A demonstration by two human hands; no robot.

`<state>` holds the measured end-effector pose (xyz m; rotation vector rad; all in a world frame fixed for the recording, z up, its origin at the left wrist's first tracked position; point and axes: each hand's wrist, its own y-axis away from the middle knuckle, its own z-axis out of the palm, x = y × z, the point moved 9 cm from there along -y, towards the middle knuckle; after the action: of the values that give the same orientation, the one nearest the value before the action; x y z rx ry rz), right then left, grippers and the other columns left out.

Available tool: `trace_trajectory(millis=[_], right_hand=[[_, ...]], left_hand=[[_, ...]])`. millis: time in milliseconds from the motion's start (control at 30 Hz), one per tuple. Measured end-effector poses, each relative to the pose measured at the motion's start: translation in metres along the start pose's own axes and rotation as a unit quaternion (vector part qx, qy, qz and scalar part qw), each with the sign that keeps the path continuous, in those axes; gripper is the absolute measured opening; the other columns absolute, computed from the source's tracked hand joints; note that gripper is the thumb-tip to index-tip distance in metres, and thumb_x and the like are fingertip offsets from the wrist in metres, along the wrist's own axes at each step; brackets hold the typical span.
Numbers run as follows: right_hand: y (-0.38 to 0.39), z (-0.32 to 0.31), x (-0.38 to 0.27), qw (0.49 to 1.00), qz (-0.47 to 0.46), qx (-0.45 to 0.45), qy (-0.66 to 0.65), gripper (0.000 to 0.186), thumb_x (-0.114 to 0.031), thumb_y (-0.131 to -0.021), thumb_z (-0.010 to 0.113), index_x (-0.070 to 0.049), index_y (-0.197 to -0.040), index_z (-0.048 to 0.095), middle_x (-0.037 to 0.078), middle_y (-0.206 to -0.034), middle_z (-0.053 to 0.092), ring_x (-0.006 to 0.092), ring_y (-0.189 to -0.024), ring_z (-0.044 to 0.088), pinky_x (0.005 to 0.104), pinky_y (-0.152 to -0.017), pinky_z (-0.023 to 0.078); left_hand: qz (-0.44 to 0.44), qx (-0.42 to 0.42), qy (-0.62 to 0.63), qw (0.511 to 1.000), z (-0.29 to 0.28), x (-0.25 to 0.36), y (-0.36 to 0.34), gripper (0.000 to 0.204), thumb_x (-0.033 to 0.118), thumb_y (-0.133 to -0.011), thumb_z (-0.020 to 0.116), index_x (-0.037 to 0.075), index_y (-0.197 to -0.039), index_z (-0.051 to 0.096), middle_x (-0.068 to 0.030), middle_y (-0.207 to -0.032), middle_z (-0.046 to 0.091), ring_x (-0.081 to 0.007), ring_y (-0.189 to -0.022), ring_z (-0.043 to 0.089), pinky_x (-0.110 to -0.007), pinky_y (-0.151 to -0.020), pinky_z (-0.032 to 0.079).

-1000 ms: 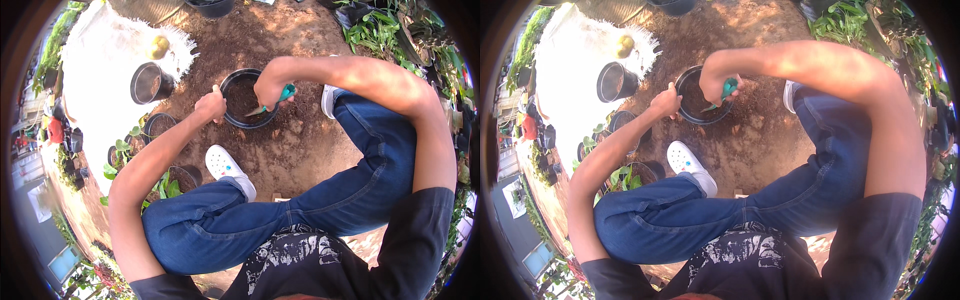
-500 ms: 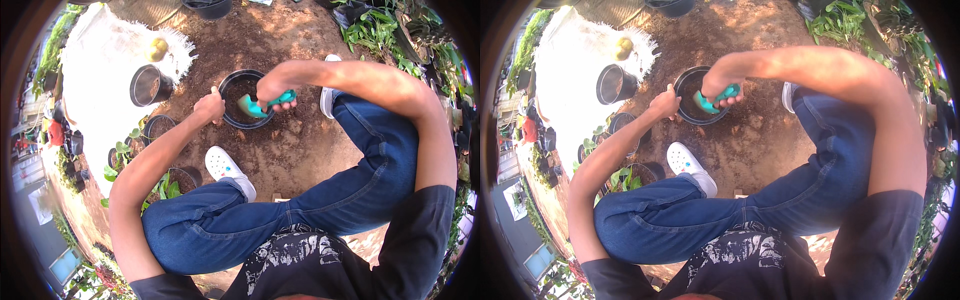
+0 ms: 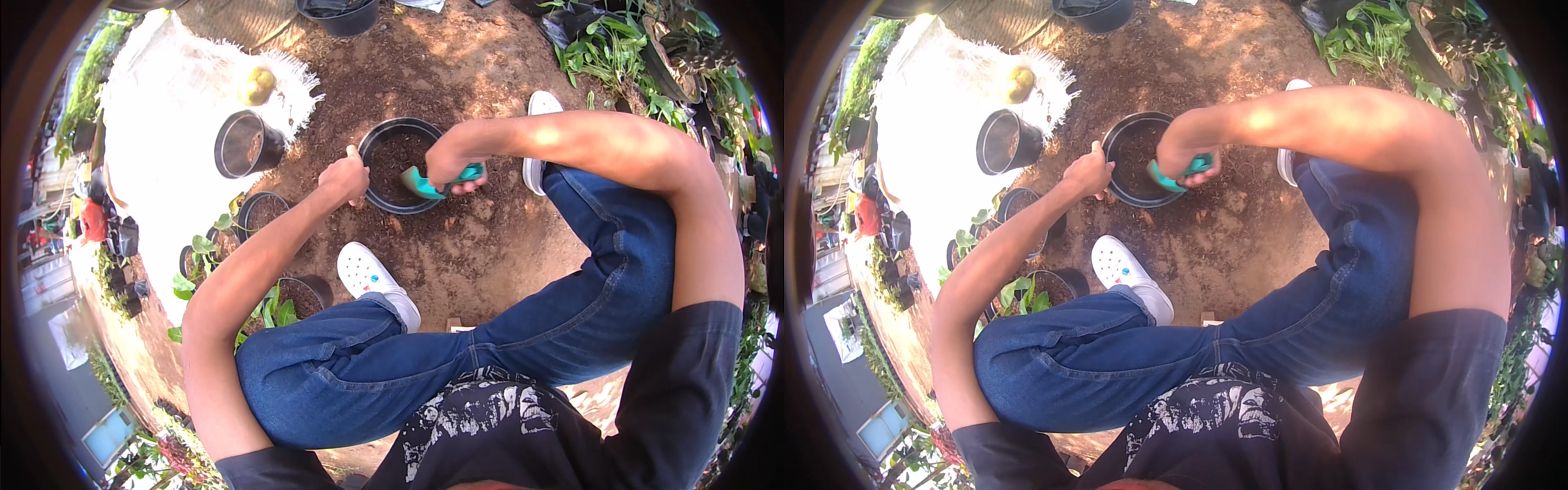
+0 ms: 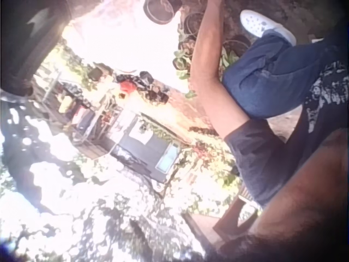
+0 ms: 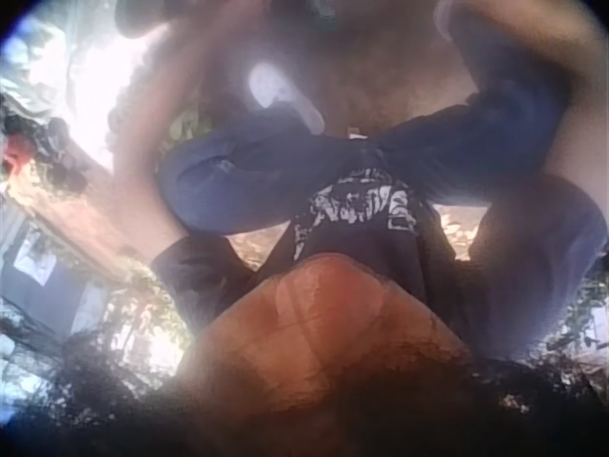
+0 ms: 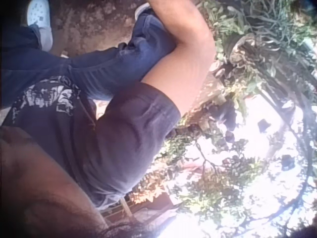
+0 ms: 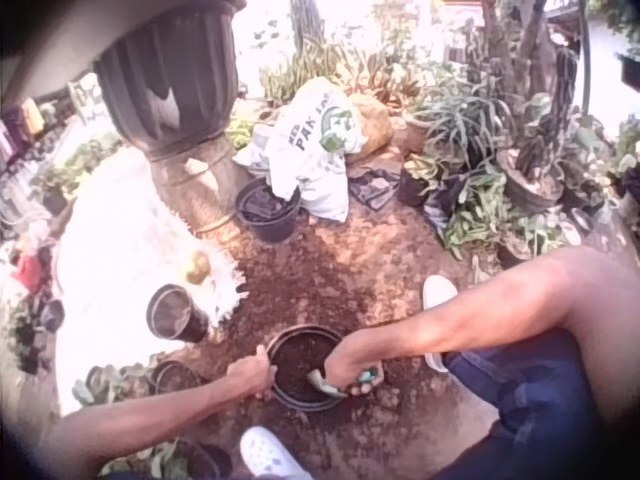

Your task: The person uses a small green shovel to scoop and move soil inside a black plastic pot.

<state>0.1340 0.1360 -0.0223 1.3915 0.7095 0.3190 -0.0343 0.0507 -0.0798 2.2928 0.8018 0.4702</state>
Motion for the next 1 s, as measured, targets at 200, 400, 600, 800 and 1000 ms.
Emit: trace_trajectory(millis=[200, 400, 600, 800, 1000], right_hand=[[0.016, -0.041, -0.004, 0.992, 0.019, 0.1, 0.077, 0.024, -0.021, -0.1, 0.047, 0.0, -0.098, 0.056, 0.003, -0.073, 0.055, 0.0137, -0.055, 0.05, 0.0323, -0.048, 0.042], [-0.001, -0.009, -0.001, 0.996, 0.0, 0.066, 0.06, 0.025, -0.017, -0.093, 0.048, 0.005, -0.086, 0.056, 0.007, -0.071, 0.058, 0.0169, -0.054, 0.054, 0.0361, -0.049, 0.048], [0.041, -0.056, -0.024, 0.942, -0.002, 0.19, 0.278, 0.024, -0.015, -0.088, 0.047, 0.001, -0.092, 0.065, 0.013, -0.077, 0.067, 0.0243, -0.062, 0.063, 0.0388, -0.058, 0.052], [0.04, -0.022, -0.029, 0.887, -0.095, 0.314, 0.324, 0.028, -0.008, -0.084, 0.056, 0.005, -0.105, 0.07, 0.023, -0.097, 0.072, 0.0345, -0.094, 0.072, 0.0444, -0.078, 0.059], [0.048, -0.025, -0.039, 0.94, -0.013, 0.166, 0.297, 0.019, -0.009, -0.081, 0.062, 0.007, -0.087, 0.07, 0.019, -0.084, 0.073, 0.0323, -0.075, 0.073, 0.0404, -0.063, 0.059]], left_hand=[[-0.003, -0.011, 0.007, 1.0, 0.0, -0.001, 0.005, 0.044, 0.029, -0.102, 0.044, -0.005, -0.127, 0.032, -0.0167, -0.072, 0.072, -0.0302, -0.079, 0.074, -0.044, -0.084, 0.054], [0.005, -0.005, 0.001, 1.0, 0.004, 0.0, -0.003, 0.044, 0.028, -0.102, 0.044, -0.005, -0.127, 0.032, -0.0159, -0.073, 0.072, -0.0296, -0.078, 0.074, -0.044, -0.082, 0.055], [-0.007, -0.017, 0.019, 1.0, 0.004, -0.001, -0.005, 0.042, 0.031, -0.102, 0.048, -0.003, -0.125, 0.036, -0.0251, -0.095, 0.071, -0.039, -0.101, 0.069, -0.05, -0.086, 0.053], [0.01, 0.009, -0.021, 1.0, 0.004, 0.002, -0.011, 0.036, 0.028, -0.103, 0.044, -0.002, -0.119, 0.034, -0.0149, -0.074, 0.072, -0.0299, -0.076, 0.074, -0.045, -0.08, 0.055], [0.009, 0.016, -0.016, 1.0, -0.002, 0.003, -0.005, 0.042, 0.029, -0.102, 0.045, -0.004, -0.125, 0.033, -0.0154, -0.071, 0.072, -0.0315, -0.081, 0.073, -0.045, -0.083, 0.054]])
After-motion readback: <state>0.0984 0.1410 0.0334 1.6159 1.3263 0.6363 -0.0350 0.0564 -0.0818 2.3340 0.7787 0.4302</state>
